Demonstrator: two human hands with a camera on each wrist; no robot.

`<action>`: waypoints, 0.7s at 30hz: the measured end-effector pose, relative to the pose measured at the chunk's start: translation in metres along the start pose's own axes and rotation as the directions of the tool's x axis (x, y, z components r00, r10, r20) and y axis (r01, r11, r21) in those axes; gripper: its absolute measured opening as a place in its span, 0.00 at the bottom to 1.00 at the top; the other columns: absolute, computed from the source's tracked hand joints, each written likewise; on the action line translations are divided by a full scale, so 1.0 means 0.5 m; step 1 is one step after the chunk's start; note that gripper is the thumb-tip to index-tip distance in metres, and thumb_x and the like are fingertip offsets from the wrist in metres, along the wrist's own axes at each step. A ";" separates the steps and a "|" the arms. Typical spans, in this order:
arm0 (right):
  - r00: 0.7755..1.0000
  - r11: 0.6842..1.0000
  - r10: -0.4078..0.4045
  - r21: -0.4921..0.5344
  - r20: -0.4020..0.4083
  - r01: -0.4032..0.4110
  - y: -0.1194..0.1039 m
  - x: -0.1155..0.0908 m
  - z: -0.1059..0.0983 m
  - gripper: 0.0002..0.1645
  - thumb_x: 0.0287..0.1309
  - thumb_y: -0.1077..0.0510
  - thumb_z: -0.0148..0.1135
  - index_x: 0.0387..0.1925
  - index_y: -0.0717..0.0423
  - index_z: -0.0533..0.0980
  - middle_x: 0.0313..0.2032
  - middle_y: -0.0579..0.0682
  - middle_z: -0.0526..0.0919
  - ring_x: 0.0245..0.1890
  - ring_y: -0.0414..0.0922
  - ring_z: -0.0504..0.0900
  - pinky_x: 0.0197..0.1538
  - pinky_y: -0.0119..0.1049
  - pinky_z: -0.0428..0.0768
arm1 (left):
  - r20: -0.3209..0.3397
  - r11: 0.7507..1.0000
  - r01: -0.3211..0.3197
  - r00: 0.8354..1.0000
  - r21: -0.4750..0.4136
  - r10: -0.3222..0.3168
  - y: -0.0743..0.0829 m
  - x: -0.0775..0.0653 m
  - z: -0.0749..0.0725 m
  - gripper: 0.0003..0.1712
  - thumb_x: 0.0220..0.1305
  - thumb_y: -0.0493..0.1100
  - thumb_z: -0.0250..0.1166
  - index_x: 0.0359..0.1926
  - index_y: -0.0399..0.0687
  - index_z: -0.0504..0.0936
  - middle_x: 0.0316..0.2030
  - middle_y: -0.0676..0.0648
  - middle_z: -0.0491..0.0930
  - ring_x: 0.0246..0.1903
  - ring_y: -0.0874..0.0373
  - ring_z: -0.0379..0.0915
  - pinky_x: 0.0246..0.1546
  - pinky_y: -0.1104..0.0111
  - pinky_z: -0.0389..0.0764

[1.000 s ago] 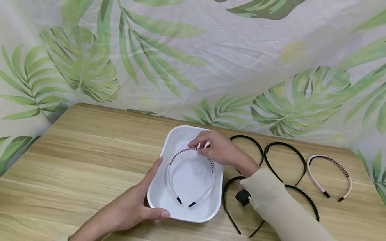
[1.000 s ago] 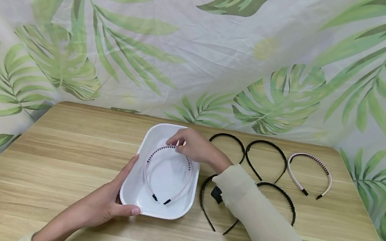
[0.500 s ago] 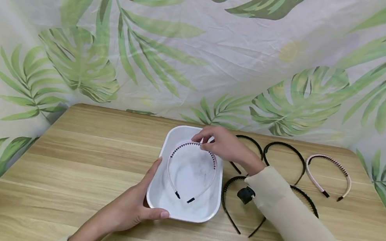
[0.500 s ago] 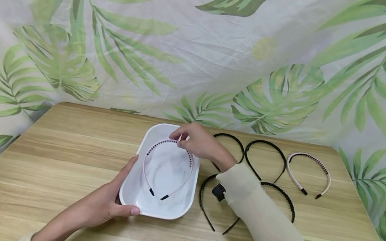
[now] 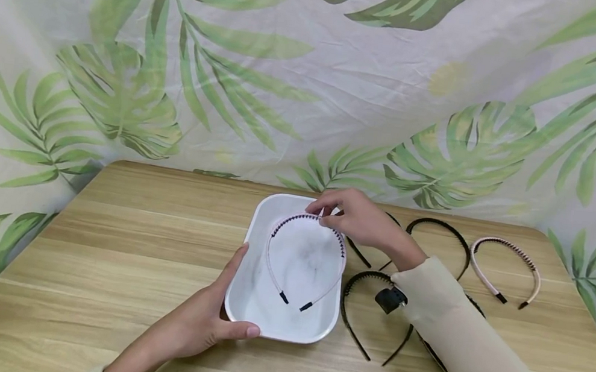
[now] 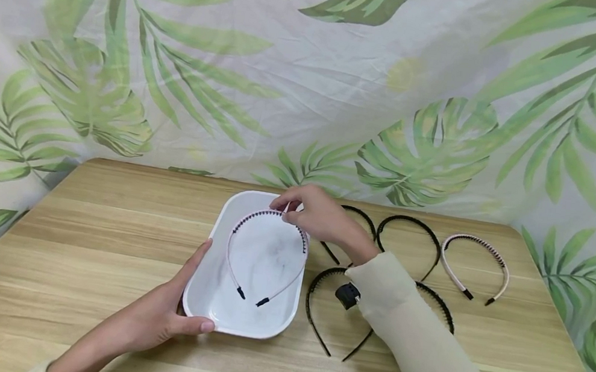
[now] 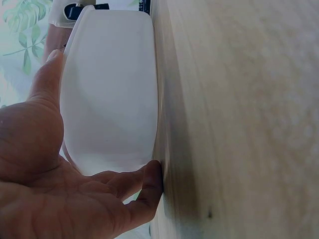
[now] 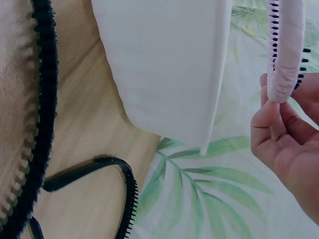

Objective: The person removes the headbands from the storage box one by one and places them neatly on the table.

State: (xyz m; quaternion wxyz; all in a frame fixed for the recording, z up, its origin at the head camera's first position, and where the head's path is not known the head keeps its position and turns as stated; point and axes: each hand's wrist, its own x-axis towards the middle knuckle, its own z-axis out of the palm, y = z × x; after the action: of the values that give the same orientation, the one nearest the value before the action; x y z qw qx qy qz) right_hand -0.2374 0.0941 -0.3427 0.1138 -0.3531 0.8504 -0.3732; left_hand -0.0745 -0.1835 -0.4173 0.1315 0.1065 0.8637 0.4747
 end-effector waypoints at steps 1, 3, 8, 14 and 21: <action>1.000 1.000 0.000 -0.002 -0.005 0.000 -0.001 -0.002 -0.003 0.16 0.67 0.68 0.61 0.53 0.59 0.87 0.53 0.54 0.89 0.56 0.51 0.83 0.59 0.49 0.79 | 0.002 1.000 0.000 1.000 -0.003 0.000 0.000 0.000 0.000 0.75 0.55 0.59 0.81 0.85 0.66 0.33 0.83 0.44 0.51 0.68 0.50 0.69 0.67 0.80 0.63; 1.000 1.000 0.001 -0.008 -0.014 -0.001 -0.001 -0.006 -0.008 0.16 0.66 0.68 0.61 0.52 0.59 0.87 0.52 0.54 0.89 0.56 0.51 0.83 0.58 0.49 0.79 | 0.006 1.000 0.000 1.000 -0.010 0.000 0.000 0.000 -0.001 0.75 0.55 0.59 0.81 0.85 0.67 0.33 0.82 0.43 0.53 0.66 0.52 0.71 0.65 0.80 0.64; 1.000 1.000 0.017 -0.017 -0.026 -0.017 0.001 -0.020 -0.022 0.16 0.67 0.69 0.61 0.51 0.58 0.87 0.52 0.55 0.89 0.57 0.52 0.83 0.57 0.50 0.79 | 0.009 1.000 0.002 1.000 -0.013 -0.002 0.000 0.000 -0.001 0.75 0.55 0.59 0.81 0.85 0.67 0.32 0.81 0.42 0.56 0.61 0.54 0.74 0.64 0.80 0.66; 0.997 0.998 0.056 -0.010 -0.044 -0.056 0.012 -0.043 -0.040 0.17 0.67 0.69 0.60 0.53 0.60 0.86 0.54 0.57 0.89 0.58 0.54 0.83 0.59 0.53 0.80 | 0.008 1.000 0.003 1.000 -0.013 -0.003 0.000 0.001 0.000 0.75 0.55 0.58 0.81 0.85 0.67 0.32 0.81 0.41 0.56 0.59 0.54 0.75 0.63 0.79 0.66; 0.995 0.996 0.078 -0.029 -0.066 -0.080 0.026 -0.069 -0.056 0.17 0.67 0.70 0.59 0.54 0.62 0.86 0.52 0.59 0.89 0.55 0.55 0.84 0.59 0.54 0.80 | 0.015 1.000 0.012 1.000 -0.016 -0.011 -0.001 0.002 -0.001 0.75 0.55 0.58 0.81 0.85 0.67 0.32 0.82 0.40 0.53 0.60 0.53 0.75 0.63 0.79 0.67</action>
State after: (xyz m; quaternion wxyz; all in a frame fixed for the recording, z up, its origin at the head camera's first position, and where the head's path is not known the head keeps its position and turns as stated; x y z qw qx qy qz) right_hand -0.2318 0.1391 -0.3349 0.0951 -0.3088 0.8726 -0.3663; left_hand -0.0756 -0.1837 -0.4176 0.1414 0.1038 0.8594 0.4803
